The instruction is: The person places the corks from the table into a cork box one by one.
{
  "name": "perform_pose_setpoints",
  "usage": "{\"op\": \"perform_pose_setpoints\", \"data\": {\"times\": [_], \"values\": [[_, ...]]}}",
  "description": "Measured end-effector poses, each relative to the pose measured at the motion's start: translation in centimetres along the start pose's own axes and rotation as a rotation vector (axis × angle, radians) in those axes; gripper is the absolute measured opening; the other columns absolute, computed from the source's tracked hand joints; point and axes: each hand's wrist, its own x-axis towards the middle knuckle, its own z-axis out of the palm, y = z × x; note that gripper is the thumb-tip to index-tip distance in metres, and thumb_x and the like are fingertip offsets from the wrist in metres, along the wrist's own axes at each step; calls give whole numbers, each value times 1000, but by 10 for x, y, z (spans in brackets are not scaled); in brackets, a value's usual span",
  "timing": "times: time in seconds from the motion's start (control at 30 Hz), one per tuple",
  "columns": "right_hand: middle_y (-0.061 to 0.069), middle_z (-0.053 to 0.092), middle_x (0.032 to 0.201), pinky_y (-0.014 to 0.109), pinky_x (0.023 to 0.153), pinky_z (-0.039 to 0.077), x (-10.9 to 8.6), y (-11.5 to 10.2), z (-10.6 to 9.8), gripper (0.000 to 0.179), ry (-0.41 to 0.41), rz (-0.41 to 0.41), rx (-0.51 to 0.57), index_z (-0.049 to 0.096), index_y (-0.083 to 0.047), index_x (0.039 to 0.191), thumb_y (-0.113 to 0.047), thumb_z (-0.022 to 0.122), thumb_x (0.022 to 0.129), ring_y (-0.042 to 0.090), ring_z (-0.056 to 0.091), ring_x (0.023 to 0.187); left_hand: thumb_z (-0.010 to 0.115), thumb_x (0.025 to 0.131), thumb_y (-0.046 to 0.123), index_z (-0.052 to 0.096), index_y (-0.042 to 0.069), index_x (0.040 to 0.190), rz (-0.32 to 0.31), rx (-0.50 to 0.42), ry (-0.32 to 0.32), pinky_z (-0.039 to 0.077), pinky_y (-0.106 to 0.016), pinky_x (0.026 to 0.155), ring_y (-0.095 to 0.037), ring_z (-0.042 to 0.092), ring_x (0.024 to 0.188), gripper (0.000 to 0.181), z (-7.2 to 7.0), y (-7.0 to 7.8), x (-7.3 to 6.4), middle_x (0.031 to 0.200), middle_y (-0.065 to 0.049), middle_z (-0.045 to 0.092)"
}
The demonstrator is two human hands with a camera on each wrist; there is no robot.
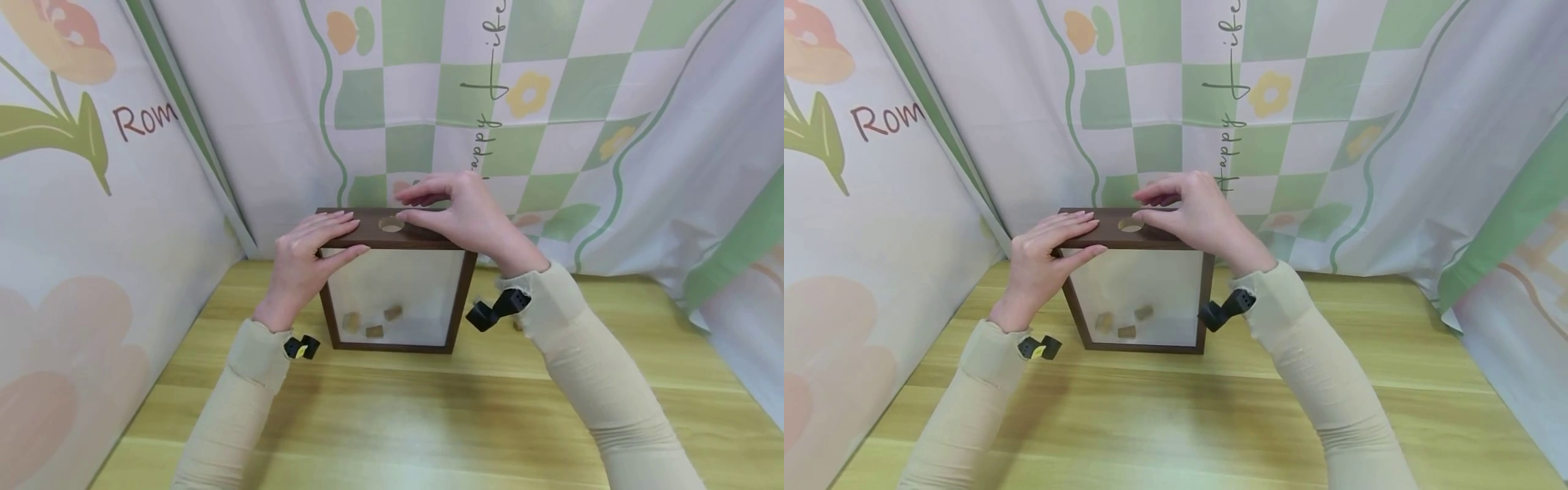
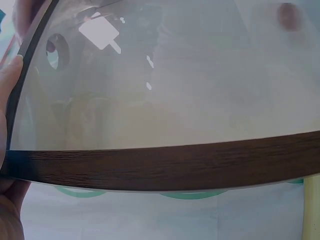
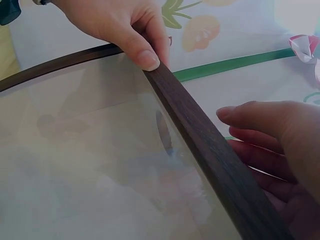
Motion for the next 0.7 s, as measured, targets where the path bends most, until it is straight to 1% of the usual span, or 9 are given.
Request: {"op": "perform_pose_setpoints", "data": {"times": [0.07, 0.13, 0.23, 0.37, 0.5, 0.6, 0.7], "values": [[2, 76, 109, 33, 90, 57, -2, 0, -1, 24, 18, 4, 14, 81, -13, 111, -23, 83, 89, 13, 70, 99, 91, 79, 21, 78, 4, 115, 0, -1, 0, 49, -39, 106, -25, 69, 112, 42, 0, 0, 0, 117, -11, 73], [-1, 76, 110, 30, 89, 57, -5, -1, -2, 26, 40, 17, 27, 80, -14, 111, -26, 84, 88, 12, 70, 99, 91, 79, 21, 78, 4, 115, -2, -4, 1, 49, -39, 106, -25, 69, 112, 42, 1, 0, 0, 117, -11, 73], [-6, 75, 111, 28, 88, 58, -11, -3, -6, 28, 72, 50, 40, 80, -16, 112, -29, 84, 88, 9, 70, 99, 91, 78, 21, 78, 4, 114, -3, -7, 3, 49, -38, 106, -25, 69, 111, 42, 1, 0, 0, 117, -11, 73], [-7, 74, 113, 29, 90, 57, -19, -6, -14, 29, 121, 98, 62, 80, -17, 113, -31, 84, 88, 9, 70, 101, 91, 79, 21, 78, 4, 114, -4, -5, 2, 49, -38, 106, -26, 69, 111, 41, 1, 0, 0, 116, -11, 73], [-6, 74, 115, 26, 93, 54, -30, -9, -23, 31, 177, 144, 82, 80, -18, 114, -29, 86, 86, 9, 69, 103, 90, 79, 22, 78, 4, 115, -5, 2, -2, 49, -39, 106, -26, 69, 112, 41, 1, 0, 0, 117, -11, 73], [-3, 75, 114, 24, 94, 53, -37, -9, -32, 32, 224, 163, 107, 80, -16, 115, -24, 87, 85, 11, 69, 105, 90, 79, 21, 78, 3, 115, -2, 3, -2, 49, -40, 106, -26, 69, 112, 41, 1, 0, 0, 116, -11, 73], [-1, 76, 112, 22, 92, 53, -45, -4, -39, 32, 263, 172, 115, 80, -13, 114, -20, 88, 84, 12, 70, 105, 90, 80, 22, 78, 3, 114, 2, 4, -2, 49, -40, 105, -26, 69, 111, 41, 1, 0, 0, 116, -12, 73]]}}
